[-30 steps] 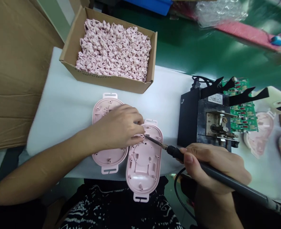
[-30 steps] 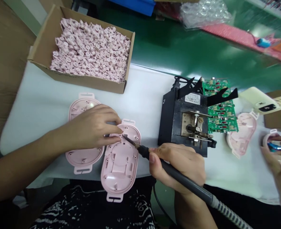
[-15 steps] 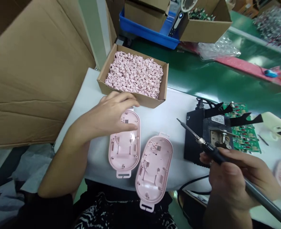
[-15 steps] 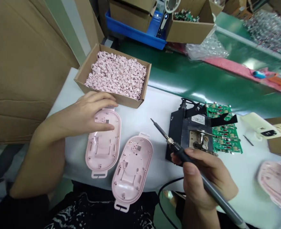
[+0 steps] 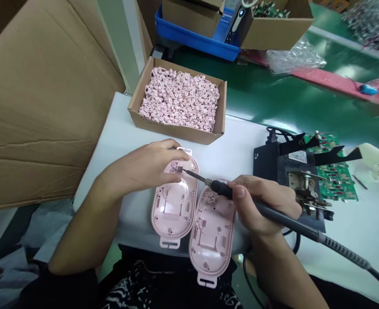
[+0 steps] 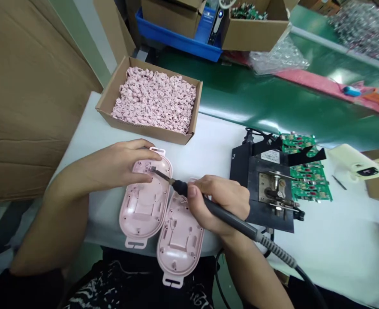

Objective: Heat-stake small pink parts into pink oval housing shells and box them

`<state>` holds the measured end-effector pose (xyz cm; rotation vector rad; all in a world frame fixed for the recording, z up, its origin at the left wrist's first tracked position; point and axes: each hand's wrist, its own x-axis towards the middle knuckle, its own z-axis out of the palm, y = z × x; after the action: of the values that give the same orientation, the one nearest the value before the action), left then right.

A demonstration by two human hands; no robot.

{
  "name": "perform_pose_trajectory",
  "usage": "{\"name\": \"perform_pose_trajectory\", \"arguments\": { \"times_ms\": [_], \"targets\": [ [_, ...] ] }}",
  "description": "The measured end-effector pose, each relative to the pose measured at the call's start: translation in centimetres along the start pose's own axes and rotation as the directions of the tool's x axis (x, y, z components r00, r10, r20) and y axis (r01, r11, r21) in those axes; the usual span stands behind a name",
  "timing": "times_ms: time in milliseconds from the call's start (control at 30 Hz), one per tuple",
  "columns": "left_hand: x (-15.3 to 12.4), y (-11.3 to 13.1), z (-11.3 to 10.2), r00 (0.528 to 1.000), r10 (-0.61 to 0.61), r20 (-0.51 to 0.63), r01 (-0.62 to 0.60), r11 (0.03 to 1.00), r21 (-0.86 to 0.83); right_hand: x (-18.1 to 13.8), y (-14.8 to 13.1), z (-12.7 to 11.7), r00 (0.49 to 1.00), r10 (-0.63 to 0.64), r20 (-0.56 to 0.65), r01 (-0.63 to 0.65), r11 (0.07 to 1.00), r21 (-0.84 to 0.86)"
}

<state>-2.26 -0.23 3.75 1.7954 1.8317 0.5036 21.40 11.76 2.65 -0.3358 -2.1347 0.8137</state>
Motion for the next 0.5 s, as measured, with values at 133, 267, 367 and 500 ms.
{"name": "perform_pose_trajectory", "arguments": {
  "times_ms": [133, 267, 367, 500],
  "targets": [
    [-0.18, -0.35, -0.08, 1.000, 0.014, 0.015, -0.014, 1.000, -0.006, -0.31, 0.17, 0.68, 1.000, 0.028, -0.005, -0.028, 1.000, -0.009],
    [0.00, -0.49, 0.29, 0.999, 0.039, -0.013, -0.039, 0.999, 0.001, -0.37, 0.06, 0.98, 0.999, 0.017, 0.044, -0.016, 0.999, -0.035],
    [0.15, -0.43, 0.48, 0.999, 0.044, -0.013, -0.044, 0.999, 0.001, -0.37, 0.23, 1.06, 0.999, 0.014, 0.048, -0.012, 0.999, -0.043],
    [0.07, -0.36, 0.48, 0.999, 0.048, -0.015, -0.048, 0.999, -0.003, -0.57, 0.59, 1.03, 0.998, 0.028, 0.048, -0.025, 0.998, -0.062]
  ]
}}
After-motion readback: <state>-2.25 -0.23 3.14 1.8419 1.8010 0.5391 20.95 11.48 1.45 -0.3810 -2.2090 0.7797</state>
